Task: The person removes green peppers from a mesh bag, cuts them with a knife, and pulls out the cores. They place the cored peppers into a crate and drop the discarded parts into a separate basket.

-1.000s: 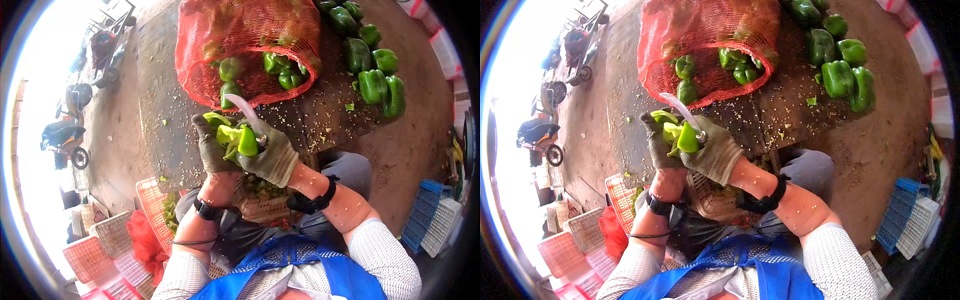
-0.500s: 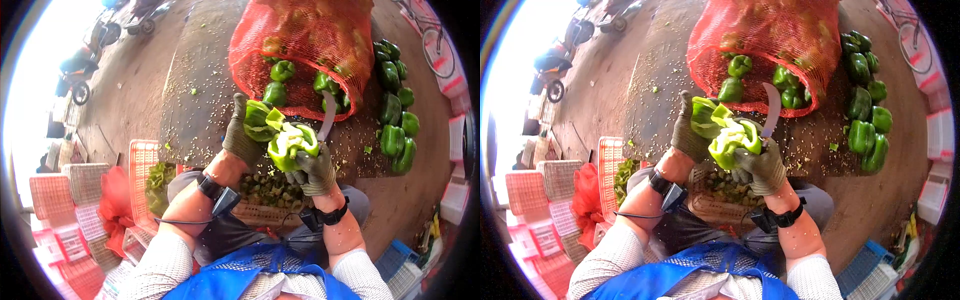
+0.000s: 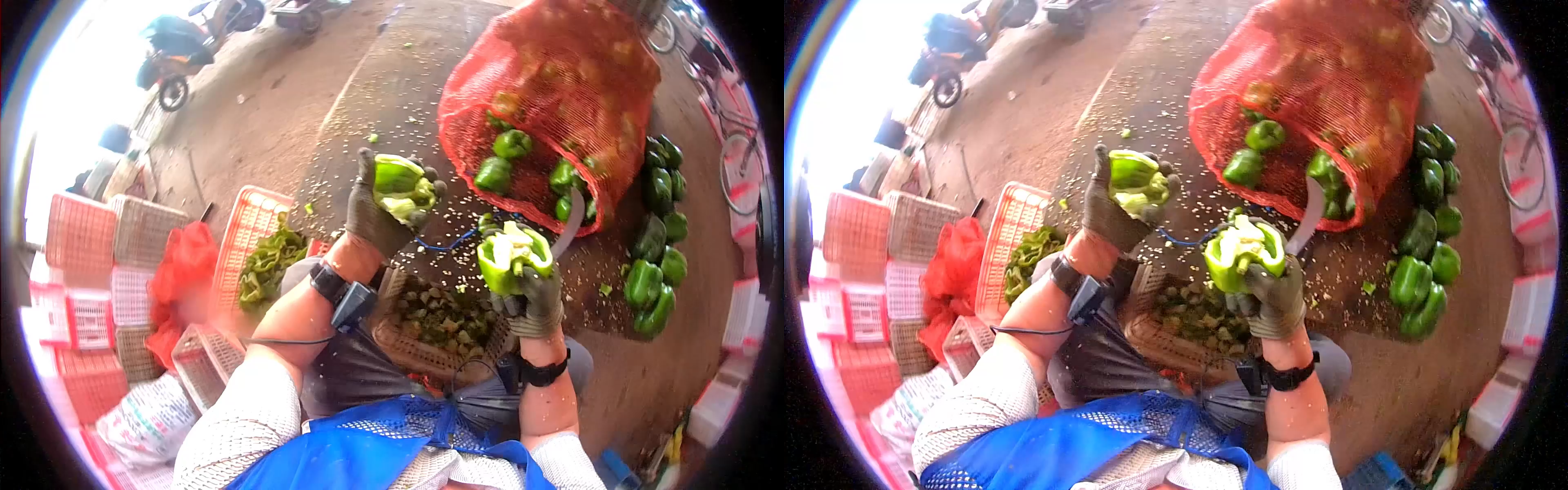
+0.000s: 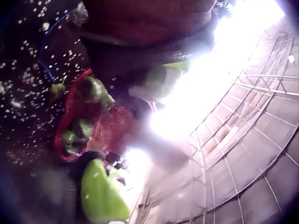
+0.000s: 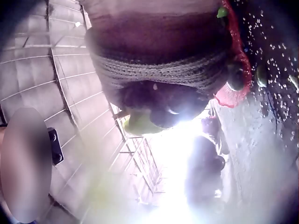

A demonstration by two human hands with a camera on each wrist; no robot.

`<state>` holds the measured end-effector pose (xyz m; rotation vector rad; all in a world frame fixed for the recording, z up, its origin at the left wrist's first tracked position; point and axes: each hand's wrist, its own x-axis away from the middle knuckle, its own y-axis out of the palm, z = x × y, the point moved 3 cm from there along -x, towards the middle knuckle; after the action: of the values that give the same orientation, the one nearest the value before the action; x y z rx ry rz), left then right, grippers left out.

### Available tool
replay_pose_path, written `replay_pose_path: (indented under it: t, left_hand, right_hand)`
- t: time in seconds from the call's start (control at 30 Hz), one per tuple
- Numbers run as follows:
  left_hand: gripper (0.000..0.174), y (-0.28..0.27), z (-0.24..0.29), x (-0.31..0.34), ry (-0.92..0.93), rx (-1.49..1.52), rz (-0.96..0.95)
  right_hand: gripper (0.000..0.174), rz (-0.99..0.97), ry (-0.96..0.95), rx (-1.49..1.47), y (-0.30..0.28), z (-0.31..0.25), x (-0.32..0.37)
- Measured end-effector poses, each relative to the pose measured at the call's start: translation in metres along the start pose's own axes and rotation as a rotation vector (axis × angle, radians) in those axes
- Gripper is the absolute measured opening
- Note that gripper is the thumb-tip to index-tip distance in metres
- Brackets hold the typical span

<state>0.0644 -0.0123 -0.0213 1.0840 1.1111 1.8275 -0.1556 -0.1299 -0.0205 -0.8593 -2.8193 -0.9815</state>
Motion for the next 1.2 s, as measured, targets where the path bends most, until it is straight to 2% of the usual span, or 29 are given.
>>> replay_pose_path:
  t: [0.03,0.1,0.17,0.23,0.27,0.3,0.33,0.37,0.43,0.47,0.5,0.53,0.57,0.63,0.7,0.77,0.87,0.97,1.0,1.03,1.1,1.13,1.2]
  left_hand:
    - [0.081,-0.005,0.016,0.005,0.030,-0.005,-0.039]
    - [0.081,-0.014,0.057,0.029,0.245,-0.115,0.084]
    - [0.074,-0.025,0.101,0.070,0.366,-0.163,0.005]
    - [0.071,-0.048,0.143,0.119,0.552,-0.371,0.130]
    - [0.070,-0.051,0.154,0.143,0.614,-0.372,0.302]
    - [0.070,-0.091,0.183,0.171,0.525,-0.399,0.325]
    - [0.067,-0.135,0.205,0.197,0.413,-0.555,0.471]
    - [0.065,-0.160,0.216,0.219,0.309,-0.923,0.609]
    - [0.069,-0.147,0.206,0.233,0.029,-1.619,0.878]
    - [0.077,-0.109,0.185,0.226,-0.161,-1.935,1.011]
    - [0.076,-0.142,0.189,0.225,0.018,-2.200,0.989]
    - [0.073,-0.128,0.167,0.203,0.077,-1.980,0.846]
    - [0.071,-0.097,0.145,0.183,0.116,-1.752,0.723]
    - [0.062,-0.046,0.098,0.135,0.056,-1.611,0.414]
    - [0.060,0.020,0.034,0.100,-0.024,-1.545,0.155]
    - [0.060,0.043,-0.012,0.068,0.069,-1.653,-0.164]
    - [0.070,0.057,-0.045,0.030,0.253,-1.899,-0.514]
    - [0.069,0.052,-0.060,0.014,0.087,-2.054,-0.457]
    - [0.068,0.057,-0.064,0.009,-0.033,-2.036,-0.471]
    - [0.070,0.059,-0.067,0.003,-0.146,-2.057,-0.473]
    - [0.076,0.059,-0.070,-0.007,-0.369,-2.104,-0.461]
    - [0.076,0.053,-0.072,-0.012,-0.412,-2.111,-0.500]
    - [0.074,0.038,-0.076,-0.013,-0.587,-1.896,-0.534]
  right_hand:
    - [0.072,-0.021,0.014,-0.007,0.001,0.000,0.002]
    - [0.057,0.013,-0.083,-0.067,-0.002,0.006,0.002]
    - [0.059,0.193,-0.006,0.005,-0.001,0.000,0.003]
    - [0.059,0.174,-0.022,-0.038,0.001,-0.006,0.006]
    - [0.058,0.145,-0.039,-0.082,-0.005,-0.004,0.006]
    - [0.056,0.121,-0.060,-0.124,-0.010,-0.003,0.007]
    - [0.055,0.101,-0.048,-0.157,-0.006,-0.005,0.007]
    - [0.055,0.077,-0.050,-0.137,-0.004,-0.002,0.007]
    - [0.054,0.077,-0.093,-0.090,-0.005,0.003,0.008]
    - [0.054,0.041,-0.085,-0.012,-0.009,0.009,0.007]
    - [0.055,0.072,-0.051,0.061,-0.004,0.009,0.005]
    - [0.057,0.100,-0.016,0.132,0.001,0.009,0.004]
    - [0.058,0.048,0.076,0.163,-0.006,0.013,0.001]
    - [0.056,0.030,-0.019,0.337,-0.011,0.022,-0.010]
    - [0.054,-0.039,-0.081,0.285,-0.006,0.028,-0.016]
    - [0.054,-0.058,-0.062,0.273,-0.002,0.023,-0.017]
    - [0.056,0.006,0.024,0.241,-0.006,0.021,-0.016]
    - [0.060,0.008,0.046,0.218,-0.011,0.018,-0.015]
    - [0.061,0.017,0.041,0.230,-0.013,0.016,-0.015]
    - [0.064,0.038,-0.028,0.523,-0.023,0.027,-0.020]
    - [0.046,0.070,0.058,0.542,-0.012,0.023,-0.019]
    - [0.046,0.056,0.109,0.481,-0.013,0.027,-0.019]
    - [0.048,0.003,0.140,0.407,-0.018,0.035,-0.021]
